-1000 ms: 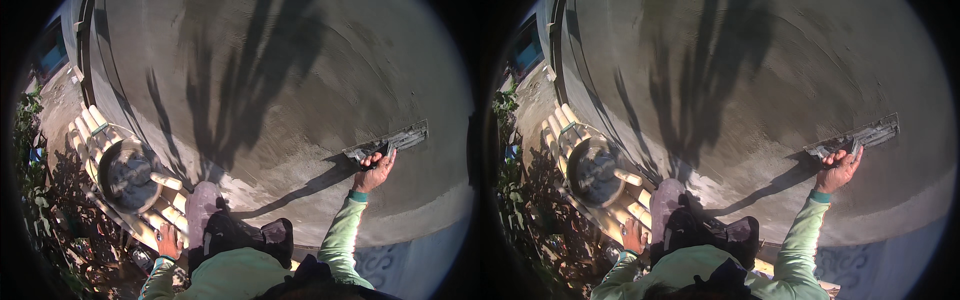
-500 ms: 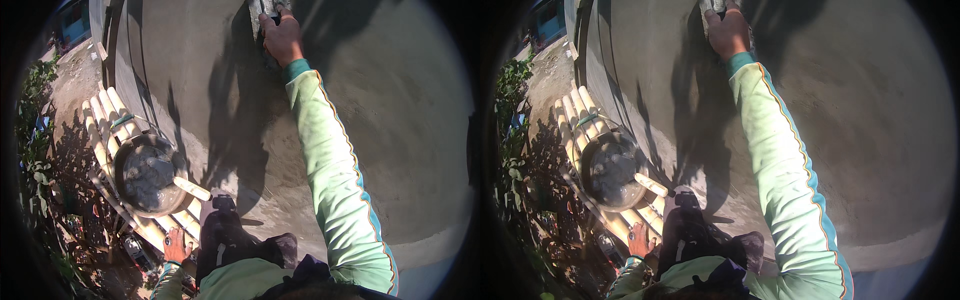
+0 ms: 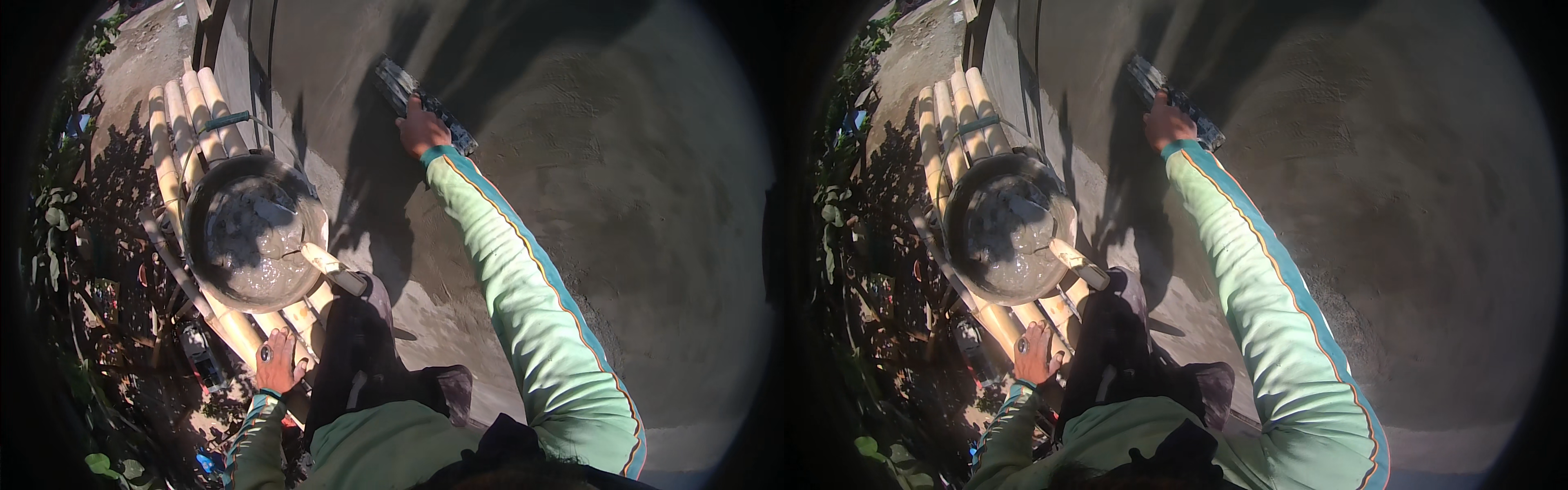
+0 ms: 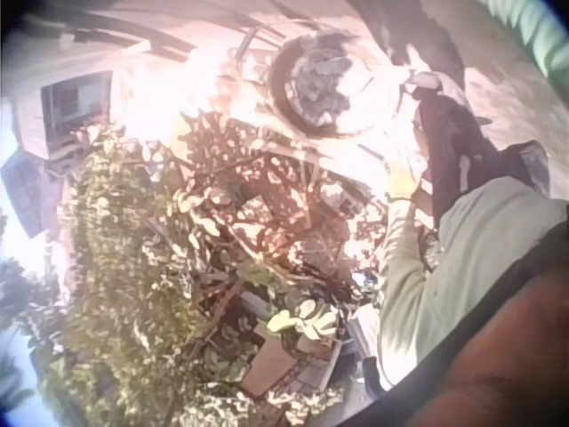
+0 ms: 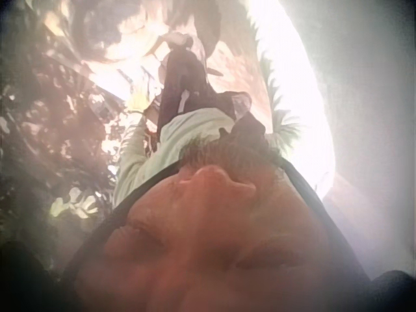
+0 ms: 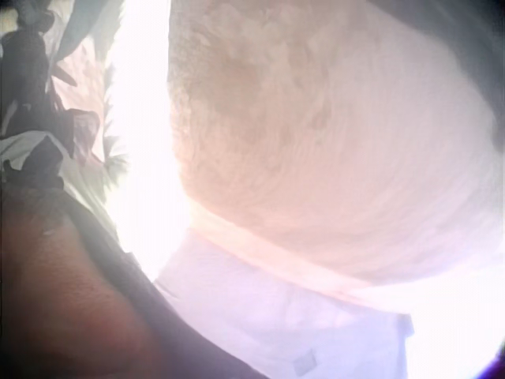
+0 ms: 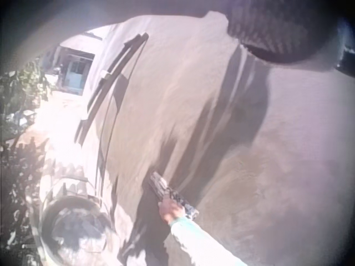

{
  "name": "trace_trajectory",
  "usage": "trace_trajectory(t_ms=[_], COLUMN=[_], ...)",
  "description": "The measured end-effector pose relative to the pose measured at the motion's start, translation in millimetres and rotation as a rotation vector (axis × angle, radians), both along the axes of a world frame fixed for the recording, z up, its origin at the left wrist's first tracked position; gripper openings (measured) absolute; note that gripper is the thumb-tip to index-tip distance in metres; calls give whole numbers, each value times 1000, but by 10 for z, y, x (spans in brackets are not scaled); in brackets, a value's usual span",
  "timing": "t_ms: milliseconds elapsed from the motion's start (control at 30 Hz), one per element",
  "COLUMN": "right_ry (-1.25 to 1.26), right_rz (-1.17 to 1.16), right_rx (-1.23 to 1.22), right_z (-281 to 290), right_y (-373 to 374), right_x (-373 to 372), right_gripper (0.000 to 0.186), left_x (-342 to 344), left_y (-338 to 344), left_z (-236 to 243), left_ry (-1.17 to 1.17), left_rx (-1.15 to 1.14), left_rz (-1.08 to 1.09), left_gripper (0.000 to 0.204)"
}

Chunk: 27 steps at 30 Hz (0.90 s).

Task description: The person scoops wet cement from a metal basin using a trowel and applies it to a vertical wall. They use a flat trowel to spread and smooth the cement across the surface, repeatedly returning to the basin to gather more material.

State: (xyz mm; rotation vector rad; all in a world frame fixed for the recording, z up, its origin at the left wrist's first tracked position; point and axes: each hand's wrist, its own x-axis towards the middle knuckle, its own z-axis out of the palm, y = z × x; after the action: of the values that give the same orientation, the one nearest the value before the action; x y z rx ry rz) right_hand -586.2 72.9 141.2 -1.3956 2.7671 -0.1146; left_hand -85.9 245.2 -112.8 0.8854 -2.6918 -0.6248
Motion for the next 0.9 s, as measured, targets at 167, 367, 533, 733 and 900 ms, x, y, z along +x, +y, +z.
trace_trajectory(t_ms=[167,367,533,733,900], right_ry=[32,-8,97,475,733], right_rz=[79,-37,90,166,100], right_rx=[165,586,888,159,-531], right_z=[-958,-2231,-1994,-599,1488], right_y=[750,3102,4026,2305,1908], right_x=[3,-147,76,59,-29], right_gripper=[74,73,69,75,70], left_x=[59,47,74,7,-30], left_y=[31,50,107,89,160], left_z=[-3,-161,-115,132,75], left_ry=[-47,-118,-82,-74,59], left_rx=[24,50,89,64,75], left_rz=[43,15,57,9,18], left_gripper=[68,74,77,69,67])
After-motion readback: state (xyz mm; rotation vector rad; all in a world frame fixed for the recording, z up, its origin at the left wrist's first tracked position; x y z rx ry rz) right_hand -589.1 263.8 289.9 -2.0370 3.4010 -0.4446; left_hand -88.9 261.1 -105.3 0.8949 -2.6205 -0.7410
